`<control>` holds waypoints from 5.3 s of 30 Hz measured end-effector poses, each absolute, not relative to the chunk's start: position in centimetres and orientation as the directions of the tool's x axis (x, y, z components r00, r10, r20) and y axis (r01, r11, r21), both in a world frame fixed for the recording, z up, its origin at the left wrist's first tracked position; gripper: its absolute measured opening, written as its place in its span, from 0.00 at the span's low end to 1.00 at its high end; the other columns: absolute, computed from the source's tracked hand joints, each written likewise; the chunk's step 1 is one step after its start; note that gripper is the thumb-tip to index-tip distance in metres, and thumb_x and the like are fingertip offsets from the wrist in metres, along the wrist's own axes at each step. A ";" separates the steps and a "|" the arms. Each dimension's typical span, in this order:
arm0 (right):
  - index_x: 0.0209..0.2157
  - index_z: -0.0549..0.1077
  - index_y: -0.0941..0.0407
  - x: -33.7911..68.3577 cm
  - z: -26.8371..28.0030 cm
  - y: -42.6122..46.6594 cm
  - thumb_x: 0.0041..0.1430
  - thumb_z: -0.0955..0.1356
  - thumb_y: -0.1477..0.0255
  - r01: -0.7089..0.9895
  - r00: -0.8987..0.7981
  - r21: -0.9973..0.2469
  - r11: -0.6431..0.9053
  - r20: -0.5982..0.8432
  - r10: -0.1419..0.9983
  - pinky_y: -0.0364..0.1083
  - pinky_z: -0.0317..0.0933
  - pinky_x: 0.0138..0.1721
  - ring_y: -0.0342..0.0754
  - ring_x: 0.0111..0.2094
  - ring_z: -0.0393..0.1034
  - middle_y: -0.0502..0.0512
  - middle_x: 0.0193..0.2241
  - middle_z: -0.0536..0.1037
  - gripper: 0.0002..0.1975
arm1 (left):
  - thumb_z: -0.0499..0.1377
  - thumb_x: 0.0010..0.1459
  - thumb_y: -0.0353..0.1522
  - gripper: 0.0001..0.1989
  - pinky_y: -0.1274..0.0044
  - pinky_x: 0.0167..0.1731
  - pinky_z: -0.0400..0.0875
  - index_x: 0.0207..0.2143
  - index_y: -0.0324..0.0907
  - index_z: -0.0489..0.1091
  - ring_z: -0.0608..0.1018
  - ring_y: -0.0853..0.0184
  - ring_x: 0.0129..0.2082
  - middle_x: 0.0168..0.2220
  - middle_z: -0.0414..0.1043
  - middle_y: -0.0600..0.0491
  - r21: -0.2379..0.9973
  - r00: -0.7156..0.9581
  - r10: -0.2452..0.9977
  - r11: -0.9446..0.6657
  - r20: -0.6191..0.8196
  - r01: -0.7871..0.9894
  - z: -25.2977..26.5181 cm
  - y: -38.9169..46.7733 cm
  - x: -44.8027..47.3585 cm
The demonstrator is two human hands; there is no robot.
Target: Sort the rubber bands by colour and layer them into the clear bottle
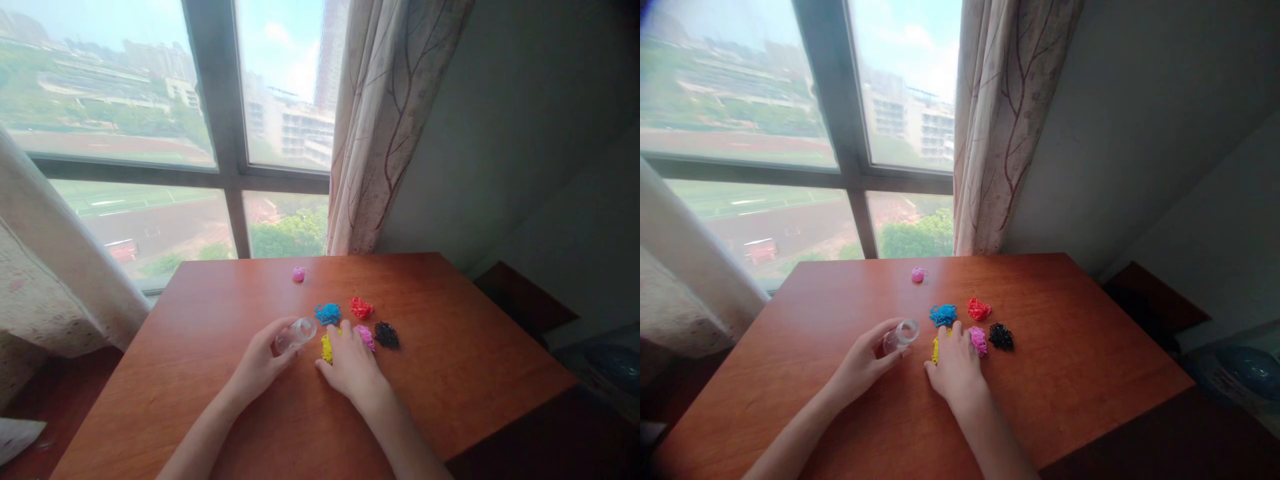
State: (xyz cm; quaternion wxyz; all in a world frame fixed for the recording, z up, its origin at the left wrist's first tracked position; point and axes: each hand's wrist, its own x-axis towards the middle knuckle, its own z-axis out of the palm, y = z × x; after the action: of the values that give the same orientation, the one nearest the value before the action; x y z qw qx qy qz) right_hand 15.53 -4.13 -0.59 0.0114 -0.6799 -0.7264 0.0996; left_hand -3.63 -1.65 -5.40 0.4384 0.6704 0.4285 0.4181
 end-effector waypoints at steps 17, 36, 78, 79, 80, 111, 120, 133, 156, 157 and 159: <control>0.43 0.69 0.55 13.6 -4.7 -4.1 0.61 0.67 0.56 0.994 0.057 -0.100 -0.042 0.149 0.987 0.46 0.64 0.32 0.57 0.44 0.66 0.61 0.43 0.69 0.18 | 0.62 0.56 0.34 0.18 0.70 0.48 0.73 0.49 0.40 0.71 0.79 0.61 0.44 0.45 0.78 0.47 0.930 0.300 0.936 -0.264 0.183 0.257 -4.5 -1.8 -3.4; 0.41 0.69 0.55 12.7 -3.3 -3.5 0.62 0.67 0.61 0.983 0.115 -0.158 -0.091 0.151 0.982 0.48 0.62 0.37 0.56 0.45 0.66 0.59 0.41 0.71 0.12 | 0.61 0.57 0.33 0.18 0.71 0.48 0.73 0.50 0.40 0.70 0.79 0.61 0.45 0.47 0.78 0.47 0.916 0.338 0.920 -0.294 0.195 0.272 -4.5 -1.8 -3.5; 0.21 0.64 0.55 15.1 -6.1 -2.1 0.64 0.65 0.66 0.635 0.142 -0.772 0.034 0.160 0.977 0.40 0.55 0.29 0.43 0.27 0.66 0.50 0.22 0.70 0.17 | 0.61 0.56 0.34 0.18 0.71 0.44 0.74 0.49 0.41 0.72 0.79 0.61 0.41 0.44 0.79 0.47 0.884 0.326 0.923 -0.316 0.204 0.343 -3.7 -2.1 -3.2; 0.19 0.61 0.55 15.3 -5.9 -1.9 0.63 0.64 0.62 0.549 0.173 -0.835 0.031 0.150 0.974 0.40 0.54 0.27 0.43 0.25 0.63 0.48 0.19 0.66 0.20 | 0.61 0.56 0.33 0.18 0.71 0.44 0.74 0.49 0.41 0.72 0.79 0.61 0.41 0.43 0.79 0.47 0.884 0.325 0.924 -0.315 0.203 0.345 -3.8 -2.1 -3.1; 0.19 0.59 0.54 15.4 -5.6 -1.6 0.63 0.64 0.58 0.449 0.201 -0.893 0.027 0.131 0.971 0.40 0.52 0.24 0.42 0.22 0.59 0.46 0.17 0.62 0.23 | 0.61 0.56 0.33 0.18 0.72 0.43 0.74 0.49 0.40 0.72 0.79 0.61 0.41 0.43 0.79 0.47 0.884 0.324 0.924 -0.315 0.202 0.347 -3.8 -2.1 -3.1; 0.22 0.54 0.53 15.6 -3.8 1.0 0.61 0.66 0.58 -0.823 0.071 -0.568 -0.011 -0.123 0.990 0.38 0.50 0.19 0.41 0.22 0.50 0.45 0.23 0.53 0.21 | 0.58 0.54 0.31 0.14 0.79 0.28 0.66 0.44 0.42 0.73 0.74 0.67 0.29 0.33 0.74 0.52 0.700 0.424 0.898 -0.374 0.112 0.608 -2.2 -3.7 -1.0; 0.20 0.59 0.56 15.7 -3.8 0.9 0.57 0.72 0.69 -0.985 -0.119 -0.111 -0.133 -0.122 0.985 0.32 0.56 0.20 0.36 0.24 0.57 0.45 0.24 0.62 0.20 | 0.56 0.56 0.30 0.13 0.80 0.30 0.66 0.44 0.42 0.72 0.73 0.68 0.29 0.33 0.74 0.53 0.728 0.418 0.903 -0.350 0.096 0.589 -1.8 -3.8 -0.9; 0.21 0.57 0.55 15.5 -4.1 0.8 0.57 0.72 0.71 -0.990 -0.095 -0.103 -0.101 -0.058 0.994 0.35 0.50 0.19 0.38 0.22 0.53 0.43 0.20 0.56 0.20 | 0.57 0.56 0.31 0.12 0.80 0.31 0.66 0.44 0.43 0.72 0.74 0.68 0.30 0.34 0.74 0.54 0.719 0.431 0.897 -0.364 0.099 0.592 -1.6 -3.8 -1.0; 0.22 0.59 0.56 15.6 -3.5 0.5 0.57 0.72 0.73 -0.988 -0.126 -0.081 -0.128 -0.034 0.992 0.32 0.55 0.20 0.35 0.21 0.56 0.42 0.22 0.58 0.18 | 0.57 0.56 0.30 0.14 0.79 0.33 0.70 0.45 0.42 0.72 0.77 0.67 0.32 0.37 0.76 0.52 0.743 0.443 0.891 -0.363 0.101 0.561 -1.4 -3.7 -1.0; 0.23 0.59 0.56 15.6 -3.5 0.5 0.57 0.72 0.73 -0.988 -0.121 -0.087 -0.124 -0.035 0.992 0.32 0.55 0.19 0.34 0.20 0.55 0.42 0.23 0.59 0.18 | 0.57 0.56 0.30 0.14 0.79 0.34 0.70 0.46 0.42 0.72 0.77 0.67 0.33 0.37 0.77 0.52 0.745 0.444 0.890 -0.364 0.102 0.559 -1.4 -3.7 -1.0; 0.24 0.61 0.56 15.6 -3.4 0.5 0.57 0.72 0.72 -0.988 -0.126 -0.089 -0.130 -0.045 0.991 0.31 0.55 0.19 0.33 0.20 0.54 0.43 0.25 0.62 0.16 | 0.57 0.55 0.30 0.15 0.79 0.34 0.70 0.47 0.42 0.72 0.77 0.67 0.33 0.37 0.77 0.51 0.749 0.442 0.891 -0.363 0.105 0.554 -1.3 -3.8 -1.0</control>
State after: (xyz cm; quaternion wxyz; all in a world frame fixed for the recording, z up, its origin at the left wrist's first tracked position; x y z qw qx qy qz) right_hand 15.63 0.53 -3.45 0.6594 -0.0462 -0.0186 0.7501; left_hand -0.95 -3.77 -1.33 0.3258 0.7842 0.4607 0.2583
